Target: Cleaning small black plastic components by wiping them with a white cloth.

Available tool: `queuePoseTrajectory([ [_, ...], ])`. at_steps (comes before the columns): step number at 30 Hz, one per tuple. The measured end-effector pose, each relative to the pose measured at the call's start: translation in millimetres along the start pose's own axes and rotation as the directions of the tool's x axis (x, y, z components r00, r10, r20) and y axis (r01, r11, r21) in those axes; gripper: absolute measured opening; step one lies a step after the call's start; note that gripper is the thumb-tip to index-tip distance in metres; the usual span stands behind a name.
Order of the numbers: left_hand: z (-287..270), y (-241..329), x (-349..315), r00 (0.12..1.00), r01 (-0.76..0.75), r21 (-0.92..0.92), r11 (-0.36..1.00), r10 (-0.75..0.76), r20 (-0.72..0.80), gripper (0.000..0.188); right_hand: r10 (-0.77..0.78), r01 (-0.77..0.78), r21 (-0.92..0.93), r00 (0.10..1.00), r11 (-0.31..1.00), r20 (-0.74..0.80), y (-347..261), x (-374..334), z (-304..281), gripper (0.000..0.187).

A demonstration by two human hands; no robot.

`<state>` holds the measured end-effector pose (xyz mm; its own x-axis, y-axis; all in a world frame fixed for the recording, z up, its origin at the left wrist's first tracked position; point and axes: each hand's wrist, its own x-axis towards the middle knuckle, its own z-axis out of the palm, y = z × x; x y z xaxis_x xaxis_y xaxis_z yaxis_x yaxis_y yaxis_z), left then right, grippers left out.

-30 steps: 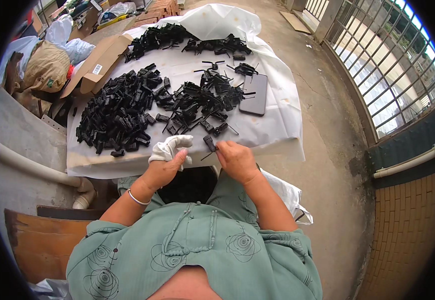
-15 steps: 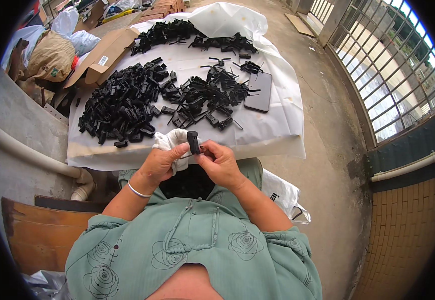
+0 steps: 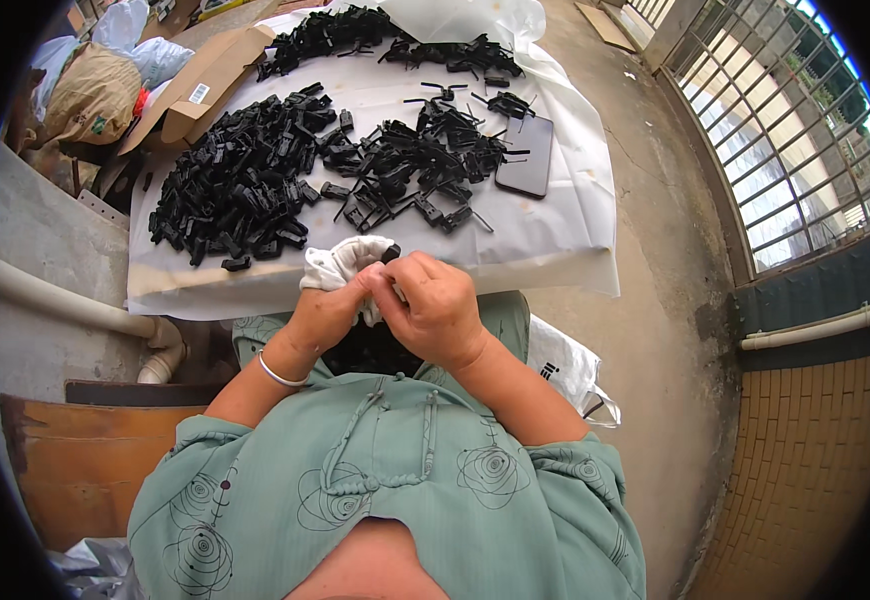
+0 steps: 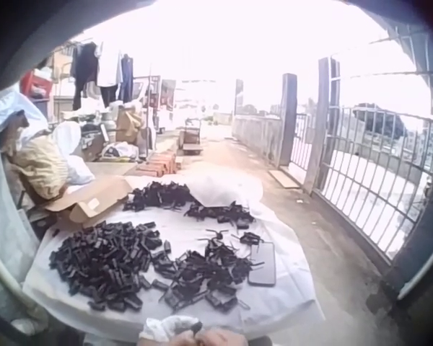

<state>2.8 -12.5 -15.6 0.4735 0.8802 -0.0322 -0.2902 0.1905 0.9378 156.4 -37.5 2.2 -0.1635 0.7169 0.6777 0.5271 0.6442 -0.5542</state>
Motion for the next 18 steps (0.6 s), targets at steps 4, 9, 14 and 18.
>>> queuePoseTrajectory([
  [4, 3, 7, -9, 0.997, -0.028, 0.138, 0.990, 0.018, 0.072, 0.025, 0.384, -0.401, 0.171, 0.915, 0.900, 0.124, 12, 1, -1, 0.016],
  [9, 4, 13, -10, 0.997, -0.033, 0.246, 0.969, 0.050, -0.062, 0.023, 0.352, -0.438, 0.269, 0.882, 0.858, 0.315, 13, -2, -8, 0.021],
  [14, 5, 0, -10, 0.930, -0.260, 0.668, 0.697, 0.368, -0.022, 0.022, 0.335, -0.416, 0.193, 0.876, 0.889, 0.347, 10, -3, 0, 0.022],
  [18, 3, -5, -3, 0.889, -0.302, 0.823, 0.481, 0.454, 0.060, 0.023, 0.422, -0.491, 0.332, 0.868, 0.805, 0.261, 23, -17, 24, 0.023],
])
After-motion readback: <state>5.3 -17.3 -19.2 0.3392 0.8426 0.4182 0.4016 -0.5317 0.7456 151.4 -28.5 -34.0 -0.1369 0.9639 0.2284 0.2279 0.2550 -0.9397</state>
